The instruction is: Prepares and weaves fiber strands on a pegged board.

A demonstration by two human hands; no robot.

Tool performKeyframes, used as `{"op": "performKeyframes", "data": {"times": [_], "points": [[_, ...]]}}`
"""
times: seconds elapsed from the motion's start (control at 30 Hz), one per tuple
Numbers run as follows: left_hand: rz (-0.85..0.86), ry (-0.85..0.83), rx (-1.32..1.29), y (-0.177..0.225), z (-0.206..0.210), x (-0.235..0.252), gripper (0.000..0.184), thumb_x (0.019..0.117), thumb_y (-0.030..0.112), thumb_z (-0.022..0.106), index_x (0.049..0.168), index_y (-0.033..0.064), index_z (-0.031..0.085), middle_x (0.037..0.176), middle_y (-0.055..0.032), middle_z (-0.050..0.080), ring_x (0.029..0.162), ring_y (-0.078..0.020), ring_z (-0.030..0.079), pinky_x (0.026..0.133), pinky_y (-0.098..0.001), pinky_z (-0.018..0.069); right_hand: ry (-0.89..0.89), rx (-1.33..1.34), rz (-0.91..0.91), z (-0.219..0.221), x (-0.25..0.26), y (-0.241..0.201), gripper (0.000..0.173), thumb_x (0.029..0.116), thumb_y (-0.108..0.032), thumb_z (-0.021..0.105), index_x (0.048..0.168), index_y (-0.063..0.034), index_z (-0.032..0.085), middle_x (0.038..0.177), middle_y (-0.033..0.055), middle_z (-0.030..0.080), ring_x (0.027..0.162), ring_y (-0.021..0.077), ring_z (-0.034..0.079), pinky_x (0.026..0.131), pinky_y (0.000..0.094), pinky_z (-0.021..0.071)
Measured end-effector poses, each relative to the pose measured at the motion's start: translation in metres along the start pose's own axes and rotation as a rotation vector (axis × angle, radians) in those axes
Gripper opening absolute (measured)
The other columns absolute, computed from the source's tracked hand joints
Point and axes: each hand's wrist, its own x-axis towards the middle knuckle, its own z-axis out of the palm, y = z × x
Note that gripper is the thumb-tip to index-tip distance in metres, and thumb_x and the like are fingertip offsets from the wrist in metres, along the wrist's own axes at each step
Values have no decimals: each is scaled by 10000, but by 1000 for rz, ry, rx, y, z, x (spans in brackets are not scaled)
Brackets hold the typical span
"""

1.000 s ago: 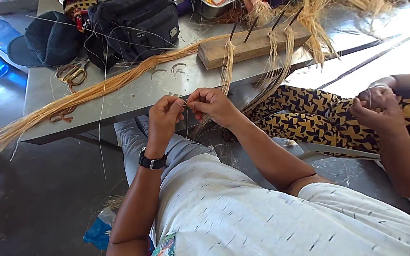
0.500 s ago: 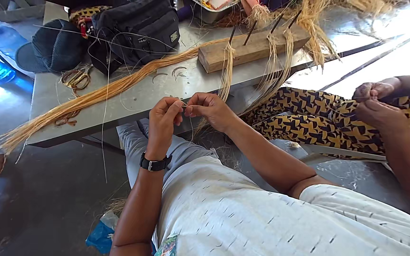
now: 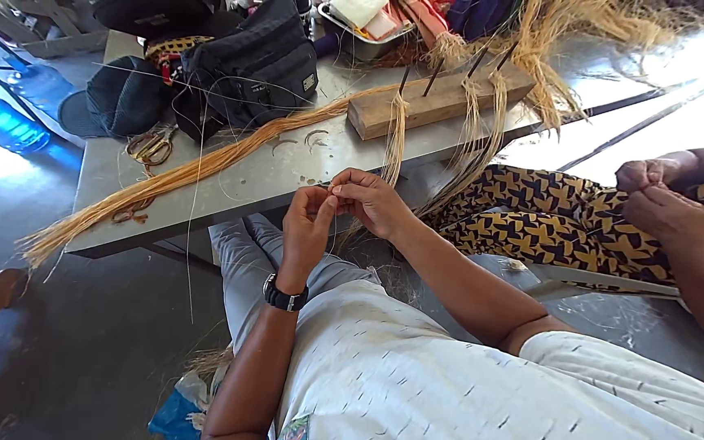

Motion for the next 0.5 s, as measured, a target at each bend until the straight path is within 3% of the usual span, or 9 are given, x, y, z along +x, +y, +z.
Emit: {"op": "performKeyframes", "data": {"times": [0.2,0.4,0.5], "points": [[-60,-38,-29,-3,9,-2,182,1023,171,638,1160,53,622,974,-64,710,801,-164,716,732,-343,632,96,-63,-43,6,3,0,127,994,-61,594,917,-79,693,810,27,641,702,87,589,647,230,513],[-46,-66,-118,-1,10,-5,153,1054,146,577,1034,28,672,862,-73,715,616,-153,667,562,-292,592,82,-91,-47,14,2,2,134,974,-49,613,869,-78,692,765,17,630,635,67,553,591,214,482],[-32,-56,-130,-2,9,-6,206,1078,156,535,1031,20,683,845,-78,720,567,-150,647,525,-281,579,81,-81,-36,17,3,3,140,975,-52,606,861,-77,682,729,17,600,588,56,511,550,195,447]]}}
